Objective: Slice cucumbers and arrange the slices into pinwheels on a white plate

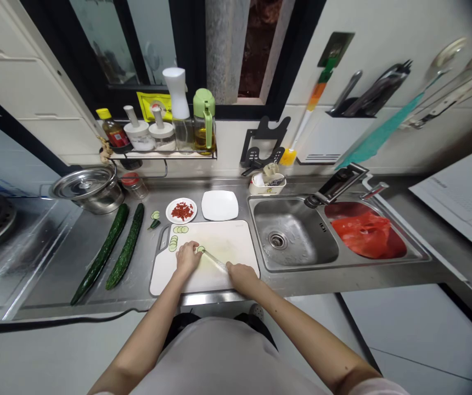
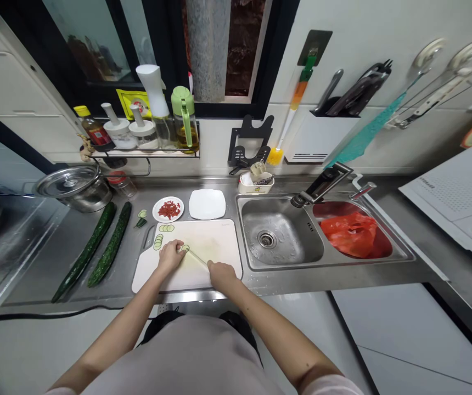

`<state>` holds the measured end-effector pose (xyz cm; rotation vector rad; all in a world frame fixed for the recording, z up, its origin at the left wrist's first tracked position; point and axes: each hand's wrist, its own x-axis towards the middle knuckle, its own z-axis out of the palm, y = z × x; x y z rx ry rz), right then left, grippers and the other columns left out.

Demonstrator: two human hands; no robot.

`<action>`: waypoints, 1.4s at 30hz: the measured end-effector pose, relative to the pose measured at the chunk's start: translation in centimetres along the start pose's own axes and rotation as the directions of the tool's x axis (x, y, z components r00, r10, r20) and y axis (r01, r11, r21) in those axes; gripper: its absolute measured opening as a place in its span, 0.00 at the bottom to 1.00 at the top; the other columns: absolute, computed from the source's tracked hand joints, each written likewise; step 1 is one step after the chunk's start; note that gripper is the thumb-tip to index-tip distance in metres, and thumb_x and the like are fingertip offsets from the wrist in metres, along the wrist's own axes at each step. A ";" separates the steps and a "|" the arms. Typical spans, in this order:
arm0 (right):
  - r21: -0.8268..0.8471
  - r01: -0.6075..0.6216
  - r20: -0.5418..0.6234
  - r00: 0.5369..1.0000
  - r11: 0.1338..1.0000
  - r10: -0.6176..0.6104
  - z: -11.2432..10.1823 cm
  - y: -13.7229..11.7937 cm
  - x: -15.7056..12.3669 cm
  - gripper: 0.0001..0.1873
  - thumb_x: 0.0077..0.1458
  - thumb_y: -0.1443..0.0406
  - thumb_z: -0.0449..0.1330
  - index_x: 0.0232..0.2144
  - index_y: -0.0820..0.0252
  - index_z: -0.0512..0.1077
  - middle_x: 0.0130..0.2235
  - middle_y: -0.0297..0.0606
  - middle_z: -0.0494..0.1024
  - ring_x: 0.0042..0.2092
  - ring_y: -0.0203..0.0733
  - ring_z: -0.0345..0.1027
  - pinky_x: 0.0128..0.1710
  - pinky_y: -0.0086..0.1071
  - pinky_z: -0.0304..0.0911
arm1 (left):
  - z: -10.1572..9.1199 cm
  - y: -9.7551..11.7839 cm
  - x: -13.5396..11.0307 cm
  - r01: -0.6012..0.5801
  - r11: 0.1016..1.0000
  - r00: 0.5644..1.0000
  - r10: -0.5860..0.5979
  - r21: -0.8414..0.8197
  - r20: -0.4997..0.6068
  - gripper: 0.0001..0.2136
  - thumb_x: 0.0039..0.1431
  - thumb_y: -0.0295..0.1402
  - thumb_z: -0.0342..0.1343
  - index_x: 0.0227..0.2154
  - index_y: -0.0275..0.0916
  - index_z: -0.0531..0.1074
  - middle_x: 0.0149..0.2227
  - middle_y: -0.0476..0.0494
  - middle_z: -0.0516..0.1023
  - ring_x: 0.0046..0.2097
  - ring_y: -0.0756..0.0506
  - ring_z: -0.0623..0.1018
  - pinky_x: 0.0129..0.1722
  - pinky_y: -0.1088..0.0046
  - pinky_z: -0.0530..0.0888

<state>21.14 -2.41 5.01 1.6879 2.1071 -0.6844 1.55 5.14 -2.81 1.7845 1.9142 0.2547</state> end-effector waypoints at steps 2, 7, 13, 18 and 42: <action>0.001 -0.007 0.003 1.000 1.000 0.007 -0.2 -0.3 0.2 0.15 0.57 0.74 0.47 0.46 0.62 0.65 0.40 0.51 0.77 0.45 0.48 0.73 0.39 0.36 0.64 | 0.0 0.0 0.1 0.008 1.000 1.000 -0.008 -0.005 0.008 0.13 0.53 0.35 0.56 0.43 0.43 0.71 0.41 0.45 0.77 0.47 0.42 0.73 0.45 0.67 0.65; 0.007 -0.017 -0.001 1.000 1.000 0.017 -0.4 -0.8 0.5 0.15 0.58 0.73 0.46 0.47 0.63 0.65 0.40 0.52 0.77 0.46 0.48 0.73 0.40 0.37 0.64 | -0.1 0.0 0.2 0.023 1.000 0.999 -0.023 -0.010 0.024 0.13 0.53 0.35 0.56 0.43 0.44 0.72 0.42 0.45 0.77 0.47 0.42 0.73 0.45 0.67 0.65; 0.007 -0.020 -0.010 1.000 1.000 0.020 -0.4 -1.0 0.9 0.16 0.57 0.74 0.46 0.47 0.63 0.65 0.41 0.51 0.77 0.45 0.47 0.73 0.40 0.36 0.65 | -0.4 0.2 0.1 0.026 1.000 0.999 -0.026 -0.017 0.030 0.12 0.53 0.35 0.56 0.42 0.44 0.72 0.42 0.45 0.77 0.48 0.43 0.73 0.45 0.66 0.65; -0.003 -0.004 -0.015 1.000 1.000 0.003 -0.4 -1.2 1.1 0.17 0.56 0.75 0.46 0.47 0.63 0.65 0.41 0.51 0.77 0.45 0.49 0.73 0.39 0.36 0.65 | -0.6 0.4 0.0 0.028 1.000 0.999 -0.028 -0.004 0.032 0.12 0.54 0.37 0.55 0.41 0.44 0.72 0.42 0.44 0.77 0.48 0.42 0.73 0.45 0.66 0.65; 0.010 -0.053 -0.010 0.999 0.999 0.053 0.7 0.3 -1.7 0.16 0.57 0.73 0.48 0.47 0.62 0.66 0.41 0.52 0.77 0.46 0.50 0.73 0.40 0.38 0.64 | -1.3 1.6 0.2 0.004 0.994 0.998 -0.011 0.111 0.067 0.08 0.53 0.34 0.54 0.37 0.42 0.69 0.43 0.42 0.75 0.47 0.40 0.73 0.46 0.63 0.64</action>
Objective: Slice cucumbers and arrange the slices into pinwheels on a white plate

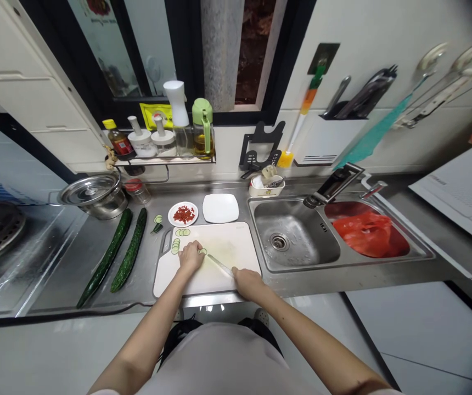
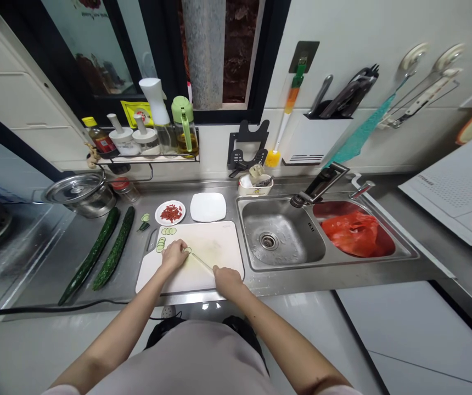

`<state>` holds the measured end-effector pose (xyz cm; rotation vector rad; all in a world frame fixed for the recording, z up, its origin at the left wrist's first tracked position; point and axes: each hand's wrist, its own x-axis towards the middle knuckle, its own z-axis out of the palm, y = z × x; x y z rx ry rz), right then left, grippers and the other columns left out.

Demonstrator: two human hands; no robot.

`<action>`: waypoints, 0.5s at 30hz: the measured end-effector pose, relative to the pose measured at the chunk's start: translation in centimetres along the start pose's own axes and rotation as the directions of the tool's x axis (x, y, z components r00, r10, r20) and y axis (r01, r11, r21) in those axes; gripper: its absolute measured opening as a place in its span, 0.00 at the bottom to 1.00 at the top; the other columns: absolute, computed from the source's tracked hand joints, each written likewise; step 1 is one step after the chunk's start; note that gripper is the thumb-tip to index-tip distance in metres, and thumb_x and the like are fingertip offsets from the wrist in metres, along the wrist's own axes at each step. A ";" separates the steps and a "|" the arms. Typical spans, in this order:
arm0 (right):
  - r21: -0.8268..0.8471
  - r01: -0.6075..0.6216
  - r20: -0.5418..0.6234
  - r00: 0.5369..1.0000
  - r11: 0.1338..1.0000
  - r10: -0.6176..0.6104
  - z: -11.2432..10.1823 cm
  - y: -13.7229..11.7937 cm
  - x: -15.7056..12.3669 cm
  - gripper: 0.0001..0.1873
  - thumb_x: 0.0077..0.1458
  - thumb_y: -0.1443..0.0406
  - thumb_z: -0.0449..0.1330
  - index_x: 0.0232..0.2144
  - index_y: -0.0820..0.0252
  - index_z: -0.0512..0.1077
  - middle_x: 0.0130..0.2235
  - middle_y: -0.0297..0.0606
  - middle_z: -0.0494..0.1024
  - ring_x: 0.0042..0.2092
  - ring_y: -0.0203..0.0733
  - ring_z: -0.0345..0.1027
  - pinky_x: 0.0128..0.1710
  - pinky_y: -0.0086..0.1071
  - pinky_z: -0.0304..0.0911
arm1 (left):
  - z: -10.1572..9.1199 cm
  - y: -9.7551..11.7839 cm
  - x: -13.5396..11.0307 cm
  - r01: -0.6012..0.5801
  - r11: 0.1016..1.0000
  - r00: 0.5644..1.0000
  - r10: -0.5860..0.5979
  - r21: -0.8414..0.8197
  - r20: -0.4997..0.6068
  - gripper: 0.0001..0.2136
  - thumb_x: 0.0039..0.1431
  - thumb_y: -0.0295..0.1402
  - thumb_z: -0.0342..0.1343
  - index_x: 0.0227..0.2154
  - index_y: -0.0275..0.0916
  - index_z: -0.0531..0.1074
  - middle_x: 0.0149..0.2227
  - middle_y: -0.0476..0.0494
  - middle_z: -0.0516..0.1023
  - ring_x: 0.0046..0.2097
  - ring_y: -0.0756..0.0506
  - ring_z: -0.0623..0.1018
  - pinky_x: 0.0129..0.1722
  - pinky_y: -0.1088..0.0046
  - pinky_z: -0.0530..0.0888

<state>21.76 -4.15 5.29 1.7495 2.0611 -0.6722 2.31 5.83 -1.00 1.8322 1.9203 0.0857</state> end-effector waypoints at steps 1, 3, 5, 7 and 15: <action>0.002 -0.002 -0.001 1.000 1.000 0.002 0.0 0.1 -0.2 0.16 0.57 0.73 0.48 0.47 0.62 0.66 0.41 0.52 0.77 0.45 0.50 0.73 0.39 0.38 0.64 | 0.0 0.1 0.0 -0.003 1.000 1.000 0.003 -0.004 -0.004 0.07 0.53 0.34 0.54 0.36 0.42 0.69 0.43 0.43 0.76 0.47 0.41 0.73 0.46 0.63 0.64; 0.010 -0.004 -0.002 1.000 1.000 0.004 0.1 0.4 -0.5 0.17 0.56 0.74 0.48 0.47 0.62 0.66 0.41 0.51 0.78 0.45 0.50 0.73 0.39 0.37 0.64 | 0.1 0.2 -0.2 -0.011 1.000 1.000 0.011 -0.019 -0.010 0.05 0.54 0.32 0.53 0.35 0.42 0.68 0.40 0.44 0.77 0.45 0.42 0.74 0.45 0.63 0.63; 0.020 -0.005 -0.003 1.000 1.000 0.005 0.2 0.6 -0.7 0.17 0.56 0.74 0.47 0.46 0.62 0.66 0.40 0.51 0.78 0.44 0.50 0.74 0.38 0.37 0.64 | 0.1 0.3 -0.5 -0.016 0.999 1.000 0.016 -0.044 -0.008 0.04 0.55 0.32 0.51 0.34 0.42 0.67 0.38 0.46 0.77 0.43 0.43 0.74 0.44 0.63 0.63; 0.035 -0.006 -0.001 1.000 0.999 0.006 0.3 0.7 -0.9 0.16 0.57 0.73 0.46 0.46 0.62 0.67 0.40 0.51 0.78 0.44 0.51 0.74 0.38 0.37 0.63 | 0.0 0.4 -0.9 -0.010 0.997 1.000 0.010 -0.077 0.000 0.03 0.56 0.32 0.50 0.34 0.42 0.67 0.36 0.47 0.78 0.42 0.43 0.75 0.44 0.64 0.63; 0.082 -0.029 0.004 1.000 0.996 0.029 1.0 0.9 -1.0 0.15 0.62 0.67 0.44 0.46 0.61 0.66 0.41 0.49 0.78 0.43 0.49 0.73 0.38 0.36 0.61 | 0.3 -1.1 -3.3 0.063 0.975 0.998 -0.068 -0.213 -0.017 0.04 0.57 0.36 0.52 0.32 0.44 0.69 0.32 0.51 0.78 0.38 0.46 0.76 0.41 0.69 0.63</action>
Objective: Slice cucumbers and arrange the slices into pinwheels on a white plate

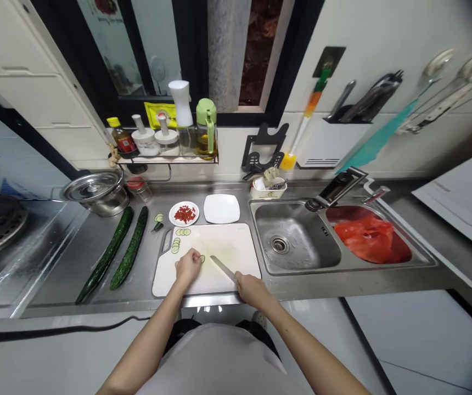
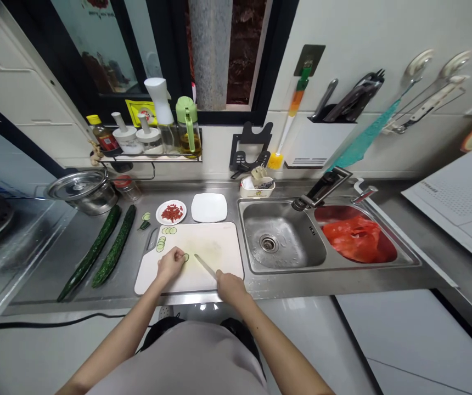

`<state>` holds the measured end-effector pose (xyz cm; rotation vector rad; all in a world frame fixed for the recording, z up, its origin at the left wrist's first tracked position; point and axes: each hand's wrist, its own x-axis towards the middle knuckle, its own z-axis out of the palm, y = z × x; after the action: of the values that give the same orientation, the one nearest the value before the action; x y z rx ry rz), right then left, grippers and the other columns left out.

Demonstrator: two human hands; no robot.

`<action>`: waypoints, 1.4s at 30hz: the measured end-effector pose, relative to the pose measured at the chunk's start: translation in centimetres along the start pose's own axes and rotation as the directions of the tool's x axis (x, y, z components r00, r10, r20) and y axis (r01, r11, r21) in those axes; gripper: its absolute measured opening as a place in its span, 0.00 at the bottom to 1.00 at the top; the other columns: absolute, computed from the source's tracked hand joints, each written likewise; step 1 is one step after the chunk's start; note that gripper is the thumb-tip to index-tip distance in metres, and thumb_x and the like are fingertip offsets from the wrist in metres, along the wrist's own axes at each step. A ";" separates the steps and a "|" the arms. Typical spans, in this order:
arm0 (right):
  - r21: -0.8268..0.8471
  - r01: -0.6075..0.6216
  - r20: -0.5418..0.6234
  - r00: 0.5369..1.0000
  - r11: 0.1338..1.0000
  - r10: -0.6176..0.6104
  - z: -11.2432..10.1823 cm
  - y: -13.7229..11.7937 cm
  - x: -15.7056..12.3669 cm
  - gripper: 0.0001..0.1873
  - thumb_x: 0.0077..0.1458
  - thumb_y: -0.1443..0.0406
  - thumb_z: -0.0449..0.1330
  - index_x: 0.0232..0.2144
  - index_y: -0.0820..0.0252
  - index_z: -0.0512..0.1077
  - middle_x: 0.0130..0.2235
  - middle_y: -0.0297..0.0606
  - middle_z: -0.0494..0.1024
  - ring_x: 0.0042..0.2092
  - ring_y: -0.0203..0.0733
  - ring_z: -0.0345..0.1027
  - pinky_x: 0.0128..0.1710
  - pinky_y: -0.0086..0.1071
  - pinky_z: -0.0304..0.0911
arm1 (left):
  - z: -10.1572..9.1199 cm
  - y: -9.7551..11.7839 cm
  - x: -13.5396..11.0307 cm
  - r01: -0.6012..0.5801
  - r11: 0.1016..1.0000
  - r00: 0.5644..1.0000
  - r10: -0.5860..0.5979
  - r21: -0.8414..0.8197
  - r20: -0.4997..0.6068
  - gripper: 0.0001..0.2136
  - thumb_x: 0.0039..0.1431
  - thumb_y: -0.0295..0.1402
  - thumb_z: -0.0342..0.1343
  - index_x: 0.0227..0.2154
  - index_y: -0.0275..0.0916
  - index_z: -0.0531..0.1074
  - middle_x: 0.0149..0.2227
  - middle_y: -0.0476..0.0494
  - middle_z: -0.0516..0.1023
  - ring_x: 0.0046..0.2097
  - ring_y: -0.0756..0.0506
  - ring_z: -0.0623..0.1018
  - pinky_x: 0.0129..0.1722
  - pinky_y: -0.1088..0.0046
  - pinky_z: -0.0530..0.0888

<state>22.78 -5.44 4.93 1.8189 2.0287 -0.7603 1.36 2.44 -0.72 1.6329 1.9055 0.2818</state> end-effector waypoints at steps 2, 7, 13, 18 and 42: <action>0.001 -0.003 0.004 1.000 1.000 0.003 0.1 0.1 0.1 0.15 0.62 0.67 0.44 0.46 0.61 0.66 0.41 0.49 0.78 0.43 0.49 0.73 0.38 0.35 0.61 | 0.0 -0.8 -0.5 0.012 0.999 1.000 -0.013 -0.032 -0.014 0.04 0.56 0.36 0.53 0.32 0.44 0.70 0.31 0.52 0.78 0.37 0.47 0.76 0.39 0.71 0.64; 0.004 -0.012 0.016 1.000 1.000 0.012 0.0 0.4 0.3 0.15 0.62 0.66 0.44 0.46 0.60 0.66 0.41 0.47 0.78 0.43 0.47 0.72 0.37 0.34 0.59 | -0.5 -3.1 -0.8 0.055 0.991 0.995 -0.064 -0.123 -0.072 0.04 0.54 0.37 0.54 0.31 0.44 0.70 0.30 0.53 0.77 0.34 0.49 0.76 0.35 0.74 0.65; 0.023 0.008 0.034 0.999 1.000 -0.009 -0.3 0.7 0.7 0.15 0.62 0.65 0.44 0.45 0.59 0.66 0.41 0.46 0.77 0.43 0.47 0.72 0.36 0.33 0.58 | -2.0 -6.0 0.5 0.134 0.976 0.968 -0.166 -0.169 -0.190 0.07 0.54 0.40 0.53 0.33 0.44 0.70 0.32 0.52 0.78 0.34 0.49 0.76 0.35 0.74 0.66; 0.022 0.002 0.036 0.999 1.000 -0.003 -0.3 0.7 0.9 0.15 0.61 0.65 0.44 0.45 0.58 0.67 0.42 0.45 0.77 0.43 0.47 0.72 0.35 0.32 0.56 | -3.2 -7.3 1.7 0.182 0.974 0.950 -0.210 -0.137 -0.231 0.07 0.55 0.39 0.53 0.33 0.44 0.71 0.33 0.51 0.79 0.36 0.48 0.77 0.35 0.74 0.65; 0.061 0.021 0.048 0.999 0.998 -0.024 -0.4 1.2 1.3 0.17 0.61 0.62 0.44 0.47 0.59 0.67 0.42 0.45 0.77 0.44 0.47 0.71 0.36 0.32 0.54 | -3.7 -5.3 4.1 0.169 0.985 0.936 -0.171 -0.033 -0.307 0.11 0.56 0.36 0.53 0.40 0.45 0.74 0.42 0.46 0.77 0.46 0.42 0.74 0.45 0.65 0.65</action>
<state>23.86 -4.09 4.33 1.7944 2.0193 -0.8724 -5.35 6.02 -1.87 1.4741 2.2613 0.4958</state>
